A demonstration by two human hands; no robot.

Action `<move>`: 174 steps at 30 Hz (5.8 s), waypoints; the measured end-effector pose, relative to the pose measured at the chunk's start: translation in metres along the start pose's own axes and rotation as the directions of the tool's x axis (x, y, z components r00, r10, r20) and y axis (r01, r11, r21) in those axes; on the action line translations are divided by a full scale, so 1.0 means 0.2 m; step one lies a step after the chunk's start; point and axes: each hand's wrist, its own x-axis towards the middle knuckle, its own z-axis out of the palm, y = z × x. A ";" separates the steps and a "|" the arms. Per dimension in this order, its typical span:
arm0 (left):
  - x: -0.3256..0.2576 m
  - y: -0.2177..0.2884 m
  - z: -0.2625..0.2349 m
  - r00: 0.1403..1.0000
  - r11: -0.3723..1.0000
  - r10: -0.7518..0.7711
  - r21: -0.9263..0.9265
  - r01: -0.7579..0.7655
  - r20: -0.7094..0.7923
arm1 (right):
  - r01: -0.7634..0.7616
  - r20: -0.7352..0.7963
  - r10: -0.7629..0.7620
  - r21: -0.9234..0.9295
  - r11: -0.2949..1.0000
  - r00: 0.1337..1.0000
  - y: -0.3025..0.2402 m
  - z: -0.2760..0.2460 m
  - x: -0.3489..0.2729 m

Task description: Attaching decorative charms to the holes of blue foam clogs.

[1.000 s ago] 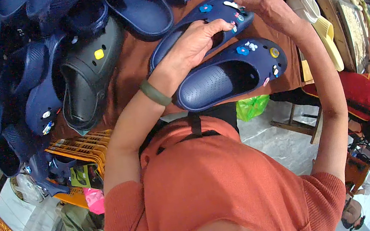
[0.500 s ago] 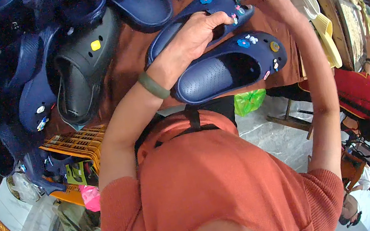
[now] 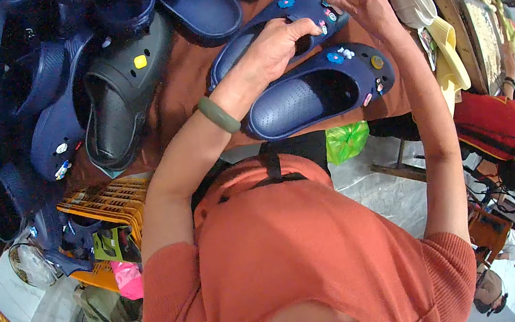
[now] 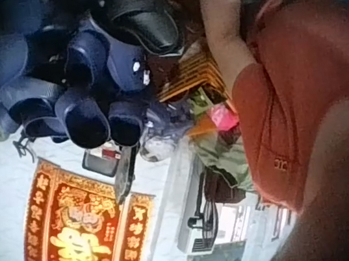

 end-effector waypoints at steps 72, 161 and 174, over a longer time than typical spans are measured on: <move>0.09 0.02 0.00 0.988 0.956 -0.042 -0.283 0.084 0.149 | 0.191 -0.101 -0.168 0.297 0.936 0.981 0.00 -0.06 -0.12; 0.08 0.06 0.00 0.984 0.982 -0.181 -0.048 0.181 0.004 | 0.105 -0.009 -0.115 0.484 0.869 0.993 0.15 0.11 -0.22; -0.29 0.15 0.12 0.987 -0.158 0.101 0.981 -0.111 0.128 | -0.409 0.264 0.599 0.905 0.116 0.756 0.25 0.05 -0.82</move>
